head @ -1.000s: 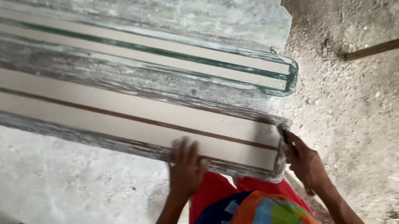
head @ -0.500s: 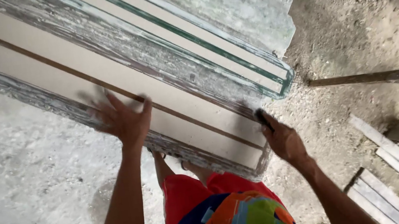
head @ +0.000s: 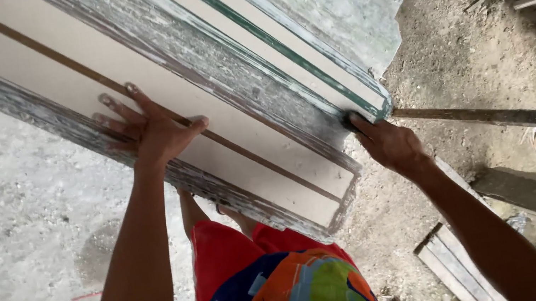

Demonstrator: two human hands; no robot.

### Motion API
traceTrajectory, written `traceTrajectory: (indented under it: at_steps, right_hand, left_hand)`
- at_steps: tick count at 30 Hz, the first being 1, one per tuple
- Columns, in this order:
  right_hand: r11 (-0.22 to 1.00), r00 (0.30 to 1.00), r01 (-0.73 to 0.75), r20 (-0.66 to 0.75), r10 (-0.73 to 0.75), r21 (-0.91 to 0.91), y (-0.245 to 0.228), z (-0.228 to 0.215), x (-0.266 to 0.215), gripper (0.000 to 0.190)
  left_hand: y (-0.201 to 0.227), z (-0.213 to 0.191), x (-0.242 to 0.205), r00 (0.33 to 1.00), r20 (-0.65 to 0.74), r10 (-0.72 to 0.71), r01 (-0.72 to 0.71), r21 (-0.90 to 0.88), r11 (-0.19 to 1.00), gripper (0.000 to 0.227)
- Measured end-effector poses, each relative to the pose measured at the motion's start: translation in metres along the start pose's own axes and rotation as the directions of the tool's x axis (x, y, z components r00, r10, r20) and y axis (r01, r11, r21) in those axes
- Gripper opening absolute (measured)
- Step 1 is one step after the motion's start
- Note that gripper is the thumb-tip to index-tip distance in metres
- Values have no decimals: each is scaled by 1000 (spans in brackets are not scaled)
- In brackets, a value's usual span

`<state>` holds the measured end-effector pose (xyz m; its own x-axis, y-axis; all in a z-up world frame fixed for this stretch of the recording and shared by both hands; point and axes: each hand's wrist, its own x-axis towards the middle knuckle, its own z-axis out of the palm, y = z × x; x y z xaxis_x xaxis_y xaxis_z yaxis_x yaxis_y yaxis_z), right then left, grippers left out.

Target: Applying and smoothing filler material into the grooves of decorative moldings using a putty knife.

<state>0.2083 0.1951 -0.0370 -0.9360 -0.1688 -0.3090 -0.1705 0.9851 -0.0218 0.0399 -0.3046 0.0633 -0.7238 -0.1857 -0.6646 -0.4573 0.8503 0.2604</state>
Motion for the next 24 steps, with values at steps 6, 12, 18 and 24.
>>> traceTrajectory:
  at_steps: [6,12,18,24]
  right_hand:
    - [999,985,-29,174,23,34,-16,-33,31,56]
    - [934,949,305,-26,-315,-184,-30,-71,25,54]
    - [988,988,156,-9,-156,1,-64,-98,85,49]
    - [987,985,148,101,-141,-69,-52,-91,55,56]
  left_hand:
    - [-6,6,6,1000,1,8,-8,21,1000,159]
    - [-13,12,14,995,-74,70,-66,50,997,159]
    - [-9,12,16,992,-87,87,-86,14,996,158]
    - [-11,13,14,997,-58,48,-48,-3,999,159]
